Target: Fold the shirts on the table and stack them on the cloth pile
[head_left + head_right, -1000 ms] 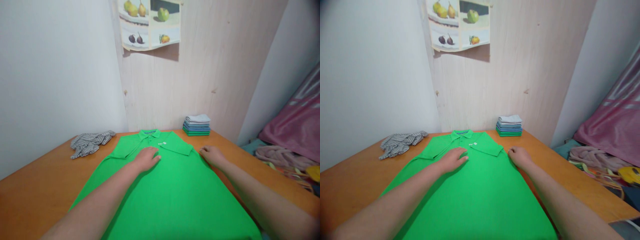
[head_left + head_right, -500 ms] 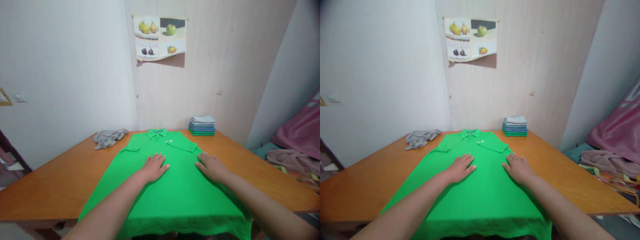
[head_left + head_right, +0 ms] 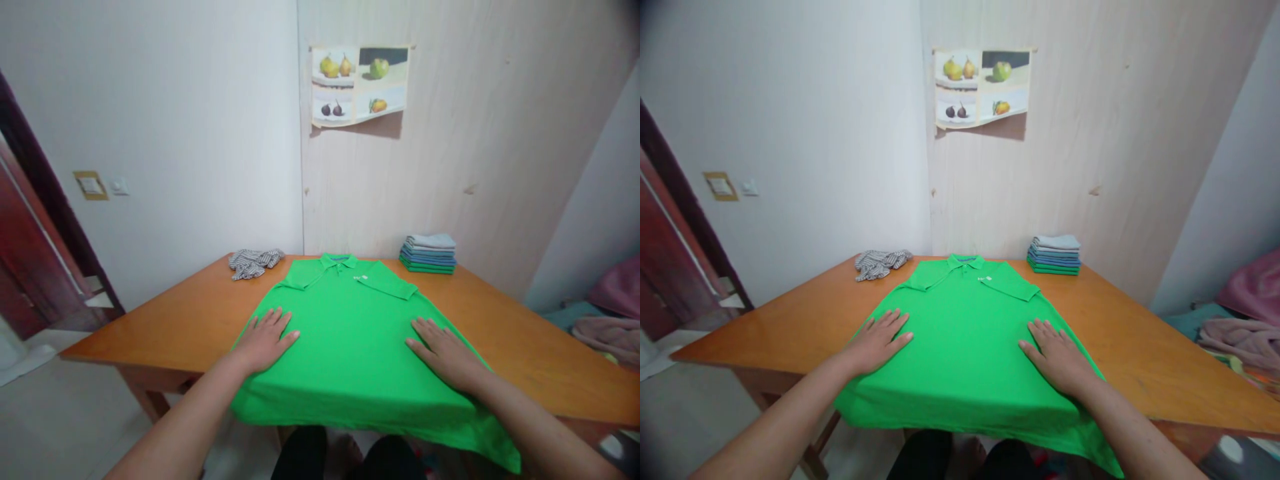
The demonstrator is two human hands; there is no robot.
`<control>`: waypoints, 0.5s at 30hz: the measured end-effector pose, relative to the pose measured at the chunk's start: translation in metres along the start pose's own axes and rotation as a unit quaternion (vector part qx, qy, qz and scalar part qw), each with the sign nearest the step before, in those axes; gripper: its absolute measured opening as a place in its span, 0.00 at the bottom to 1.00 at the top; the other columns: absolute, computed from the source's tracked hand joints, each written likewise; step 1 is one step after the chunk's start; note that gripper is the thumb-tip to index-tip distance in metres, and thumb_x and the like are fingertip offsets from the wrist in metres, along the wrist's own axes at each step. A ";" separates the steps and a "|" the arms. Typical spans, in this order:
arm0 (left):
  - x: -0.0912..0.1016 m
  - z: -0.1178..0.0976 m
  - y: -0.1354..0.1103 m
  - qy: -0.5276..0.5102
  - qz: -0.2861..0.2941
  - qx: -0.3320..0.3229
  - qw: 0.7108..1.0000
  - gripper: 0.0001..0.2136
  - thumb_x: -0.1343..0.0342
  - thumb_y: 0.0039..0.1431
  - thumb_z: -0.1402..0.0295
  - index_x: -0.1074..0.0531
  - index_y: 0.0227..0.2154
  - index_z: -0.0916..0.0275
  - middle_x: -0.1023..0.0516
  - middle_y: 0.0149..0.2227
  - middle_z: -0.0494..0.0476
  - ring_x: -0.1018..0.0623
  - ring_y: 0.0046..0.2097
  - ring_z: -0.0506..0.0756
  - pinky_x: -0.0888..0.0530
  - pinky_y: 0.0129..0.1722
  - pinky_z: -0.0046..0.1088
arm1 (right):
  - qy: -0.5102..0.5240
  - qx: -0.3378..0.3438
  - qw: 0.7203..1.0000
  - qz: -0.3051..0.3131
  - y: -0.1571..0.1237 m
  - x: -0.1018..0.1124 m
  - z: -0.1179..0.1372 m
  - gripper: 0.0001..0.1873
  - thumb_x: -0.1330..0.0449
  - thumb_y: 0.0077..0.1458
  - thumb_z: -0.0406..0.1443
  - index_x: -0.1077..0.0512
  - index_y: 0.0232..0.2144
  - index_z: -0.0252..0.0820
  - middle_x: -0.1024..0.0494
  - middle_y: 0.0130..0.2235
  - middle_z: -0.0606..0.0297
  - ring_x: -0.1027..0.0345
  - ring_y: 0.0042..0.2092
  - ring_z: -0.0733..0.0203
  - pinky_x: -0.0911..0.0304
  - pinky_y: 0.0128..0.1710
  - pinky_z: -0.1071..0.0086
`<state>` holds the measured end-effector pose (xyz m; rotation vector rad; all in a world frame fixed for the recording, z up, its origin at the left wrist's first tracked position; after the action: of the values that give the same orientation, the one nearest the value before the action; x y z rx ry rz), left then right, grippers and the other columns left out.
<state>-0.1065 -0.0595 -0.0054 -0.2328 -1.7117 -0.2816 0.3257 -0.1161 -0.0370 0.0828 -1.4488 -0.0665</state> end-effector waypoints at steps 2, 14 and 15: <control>0.000 0.009 -0.004 -0.001 -0.006 0.003 1.000 0.37 0.65 0.63 0.38 0.46 0.68 0.55 0.53 0.71 0.59 0.53 0.71 0.64 0.52 0.67 0.51 | -0.002 0.002 1.000 0.003 0.002 0.000 -0.002 0.44 0.62 0.61 0.61 0.45 0.68 0.41 0.49 0.71 0.60 0.59 0.71 0.48 0.60 0.69 0.51; 0.005 0.005 -0.010 -0.021 -0.113 -0.046 0.992 0.28 0.60 0.68 0.47 0.29 0.56 0.62 0.31 0.62 0.64 0.36 0.65 0.61 0.42 0.65 0.39 | -0.011 0.002 1.000 -0.002 0.005 0.004 -0.001 0.42 0.60 0.62 0.58 0.43 0.67 0.39 0.47 0.70 0.56 0.56 0.70 0.46 0.57 0.67 0.49; 0.006 0.005 -0.012 -0.022 -0.126 -0.049 0.991 0.27 0.59 0.68 0.48 0.27 0.54 0.61 0.29 0.60 0.63 0.34 0.64 0.61 0.41 0.64 0.38 | -0.012 -0.003 1.000 -0.004 0.004 0.005 0.002 0.42 0.60 0.62 0.58 0.43 0.67 0.38 0.47 0.70 0.54 0.56 0.70 0.45 0.56 0.67 0.48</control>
<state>-0.1156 -0.0694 -0.0007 -0.0947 -1.7747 -0.5520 0.3247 -0.1129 -0.0318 0.0828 -1.4713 -0.0790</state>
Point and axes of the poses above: each hand's wrist, its own y-axis towards the middle knuckle, its own x-axis out of the back of the hand, z = x × y, the point moved 2 cm from there along y, towards the middle knuckle
